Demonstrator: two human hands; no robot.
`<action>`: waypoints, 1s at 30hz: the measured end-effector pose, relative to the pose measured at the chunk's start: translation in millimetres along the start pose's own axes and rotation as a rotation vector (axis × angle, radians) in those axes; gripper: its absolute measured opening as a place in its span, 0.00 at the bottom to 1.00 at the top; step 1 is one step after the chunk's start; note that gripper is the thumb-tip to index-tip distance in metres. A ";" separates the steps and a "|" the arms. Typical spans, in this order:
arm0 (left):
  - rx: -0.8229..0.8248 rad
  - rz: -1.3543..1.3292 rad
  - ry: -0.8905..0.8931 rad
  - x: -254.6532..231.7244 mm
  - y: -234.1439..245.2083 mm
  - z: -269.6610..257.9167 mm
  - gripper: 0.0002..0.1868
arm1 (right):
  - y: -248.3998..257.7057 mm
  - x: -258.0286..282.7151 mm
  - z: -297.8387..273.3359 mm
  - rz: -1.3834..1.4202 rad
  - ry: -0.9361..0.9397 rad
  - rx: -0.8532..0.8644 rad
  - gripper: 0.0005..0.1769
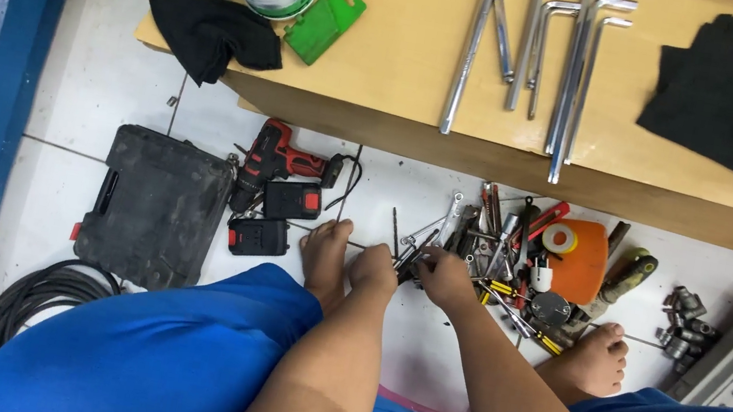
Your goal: The person sorts a pile of hex keys on the floor, arranging them by size on a wooden shelf. They then spray a cleaning solution onto the keys and wipe each one with a black cloth before placing them into a wooden organizer.
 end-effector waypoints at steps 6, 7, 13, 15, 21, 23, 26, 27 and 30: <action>-0.003 0.060 0.003 -9.2 7.7 -9.5 0.10 | -5.2 5.4 2.6 -0.062 -0.061 0.007 0.19; 0.000 0.059 0.008 -6.4 2.7 -5.3 0.10 | -4.9 7.7 1.9 -0.062 -0.061 0.013 0.19; 0.056 -0.071 0.048 -40.8 19.7 -17.6 0.10 | 0.6 18.2 4.3 -0.101 -0.100 0.090 0.25; -0.140 -0.463 0.022 -8.9 133.5 -94.2 0.30 | 0.1 18.5 6.3 -0.138 -0.128 0.104 0.24; -0.156 -0.560 -0.011 12.0 114.4 -74.4 0.32 | -3.0 13.1 8.1 -0.078 -0.118 0.056 0.23; -0.057 -0.323 -0.009 5.4 26.1 -28.8 0.21 | -0.7 14.2 7.6 -0.043 -0.114 0.038 0.23; -0.068 -0.318 -0.015 -16.2 71.5 -47.7 0.21 | 1.2 14.1 6.6 0.027 -0.097 0.007 0.22; -0.172 -0.551 -0.022 4.0 119.5 -89.0 0.31 | 1.2 13.3 5.3 0.061 -0.085 -0.003 0.22; 0.039 -0.186 -0.071 -9.8 12.6 -20.3 0.15 | 7.0 22.7 0.8 0.139 -0.097 -0.010 0.26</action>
Point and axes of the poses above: each hand's wrist, its own z-axis towards the middle knuckle, its own y-axis out of the back of the hand, x = y × z, the point moved 2 cm from there along z, towards the middle knuckle, and after that the axes turned 4 degrees about -z, right-handed, at the moved point
